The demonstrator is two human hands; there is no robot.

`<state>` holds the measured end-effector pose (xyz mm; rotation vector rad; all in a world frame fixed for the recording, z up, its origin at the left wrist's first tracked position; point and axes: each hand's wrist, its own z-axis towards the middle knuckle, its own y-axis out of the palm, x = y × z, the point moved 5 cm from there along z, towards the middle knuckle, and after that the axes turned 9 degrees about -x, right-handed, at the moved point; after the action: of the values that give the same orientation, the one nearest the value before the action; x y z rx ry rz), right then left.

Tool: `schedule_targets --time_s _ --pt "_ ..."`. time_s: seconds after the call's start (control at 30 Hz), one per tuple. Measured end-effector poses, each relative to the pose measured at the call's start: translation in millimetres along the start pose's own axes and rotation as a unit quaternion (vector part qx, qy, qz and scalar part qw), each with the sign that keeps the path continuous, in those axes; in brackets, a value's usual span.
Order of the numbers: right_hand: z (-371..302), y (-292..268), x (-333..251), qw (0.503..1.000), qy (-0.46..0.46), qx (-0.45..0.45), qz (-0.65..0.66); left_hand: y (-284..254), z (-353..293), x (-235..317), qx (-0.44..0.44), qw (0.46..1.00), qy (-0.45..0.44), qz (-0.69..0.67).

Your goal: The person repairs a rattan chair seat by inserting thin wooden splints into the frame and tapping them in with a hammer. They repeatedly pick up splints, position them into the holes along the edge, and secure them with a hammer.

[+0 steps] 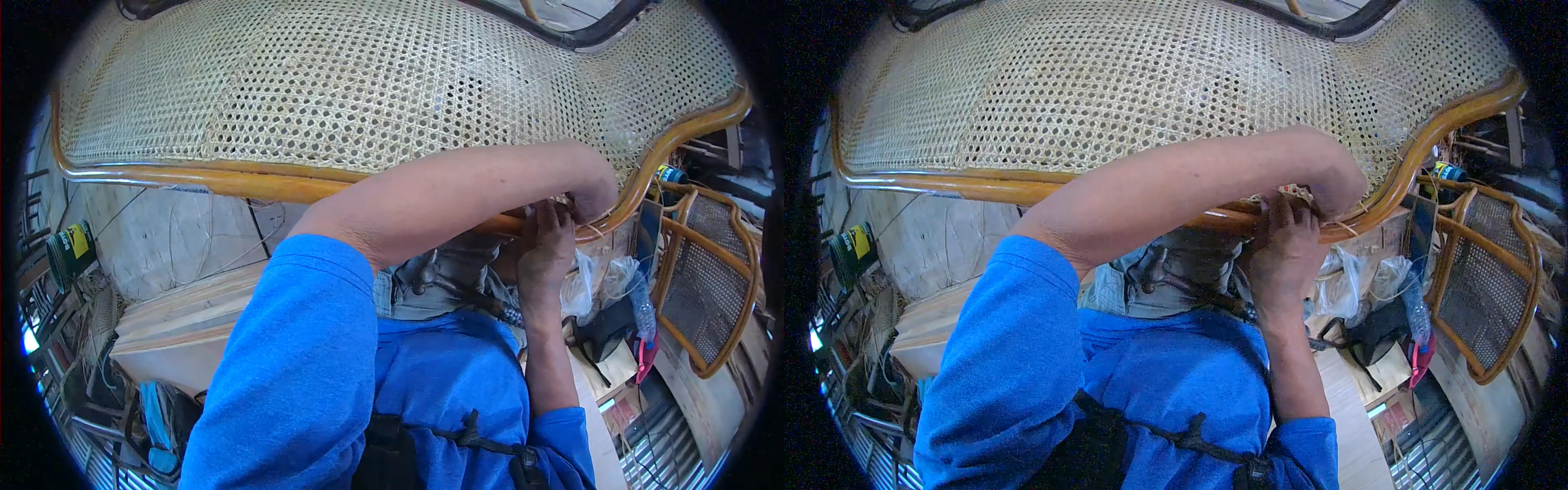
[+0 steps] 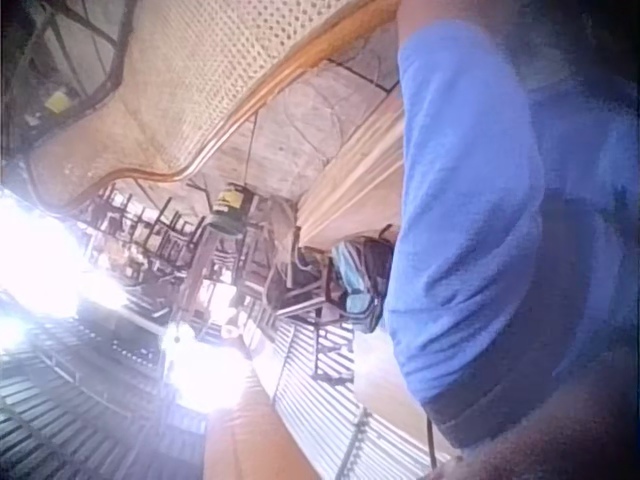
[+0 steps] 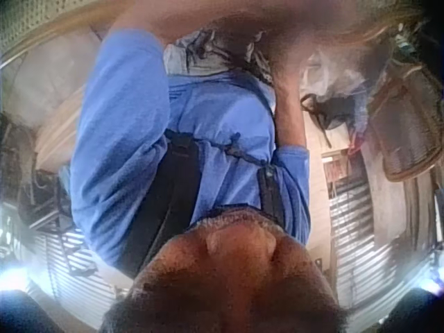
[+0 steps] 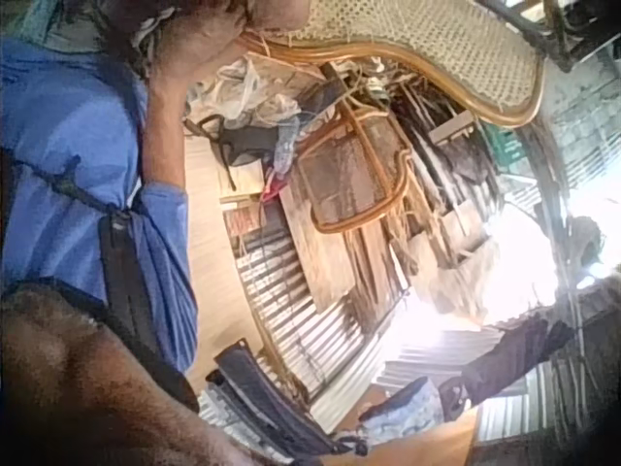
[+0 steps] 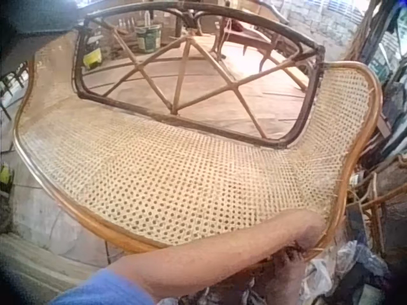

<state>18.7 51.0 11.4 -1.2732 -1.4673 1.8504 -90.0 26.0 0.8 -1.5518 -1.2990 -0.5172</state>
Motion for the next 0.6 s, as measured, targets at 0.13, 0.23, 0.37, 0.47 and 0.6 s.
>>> schedule_targets --time_s 0.13,0.23,0.37,0.47,0.6 --pt "2.4 -5.8 -4.4 0.999 -0.032 0.030 0.003 -0.7 -6.5 5.7 -0.025 0.999 -0.033 0.034" --pt "1.0 -1.0 4.7 0.999 -0.026 0.012 0.018 -1.9 -3.5 3.9 -0.008 0.998 -0.033 0.049" --pt "4.0 -1.7 2.0 0.999 -0.024 -0.034 -0.019 -4.4 6.8 -0.7 0.005 0.999 -0.015 0.041" --pt "4.4 -0.5 7.2 0.995 -0.032 -0.055 -0.071 -5.9 1.6 -2.0 0.015 1.000 -0.001 0.006" --pt "12.5 -6.9 0.6 0.987 -0.066 -0.110 -0.098 -5.1 -9.8 -2.8 0.043 0.999 -0.002 0.033"
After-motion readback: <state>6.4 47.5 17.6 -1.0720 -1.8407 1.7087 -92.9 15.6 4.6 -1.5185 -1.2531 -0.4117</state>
